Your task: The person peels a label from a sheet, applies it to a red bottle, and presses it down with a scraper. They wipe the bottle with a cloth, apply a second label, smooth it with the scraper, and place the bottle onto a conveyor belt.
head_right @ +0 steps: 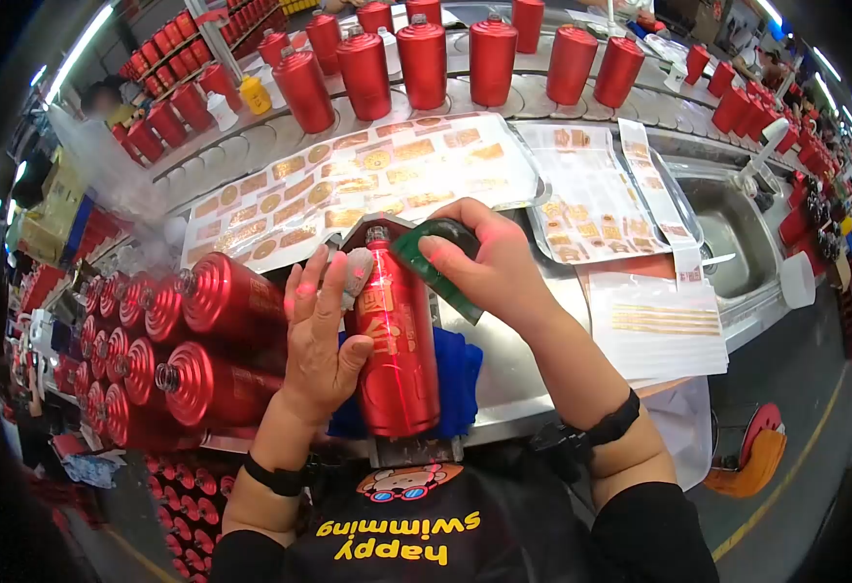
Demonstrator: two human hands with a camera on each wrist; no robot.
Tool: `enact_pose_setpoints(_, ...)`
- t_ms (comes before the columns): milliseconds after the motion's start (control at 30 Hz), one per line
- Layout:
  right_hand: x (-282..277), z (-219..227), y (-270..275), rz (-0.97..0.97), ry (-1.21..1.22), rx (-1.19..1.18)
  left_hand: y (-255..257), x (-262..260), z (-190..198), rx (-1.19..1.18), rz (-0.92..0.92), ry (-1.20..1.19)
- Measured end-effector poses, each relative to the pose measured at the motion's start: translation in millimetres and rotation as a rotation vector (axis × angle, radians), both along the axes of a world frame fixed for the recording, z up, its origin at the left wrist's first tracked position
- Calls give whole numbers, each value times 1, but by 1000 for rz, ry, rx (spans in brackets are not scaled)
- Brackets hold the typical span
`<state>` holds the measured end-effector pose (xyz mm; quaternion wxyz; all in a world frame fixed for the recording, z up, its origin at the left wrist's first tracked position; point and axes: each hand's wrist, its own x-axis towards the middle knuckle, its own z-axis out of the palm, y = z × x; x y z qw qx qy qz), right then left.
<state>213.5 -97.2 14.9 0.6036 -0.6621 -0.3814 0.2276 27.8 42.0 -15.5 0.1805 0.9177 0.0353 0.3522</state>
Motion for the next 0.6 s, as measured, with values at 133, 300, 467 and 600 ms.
enact_pose_setpoints(133,-3,-8,-10,30,151,88,-7,-5,12,117,-7,106)
enact_pose_setpoints(300,-7,-16,-16,20,282,125,-17,-10,25,330,-83,229)
enact_pose_setpoints(467,-10,-13,-26,10,223,128,-33,-17,27,346,-158,250)
enact_pose_setpoints(600,-16,-14,-22,5,-76,146,-47,-30,20,301,-205,261)
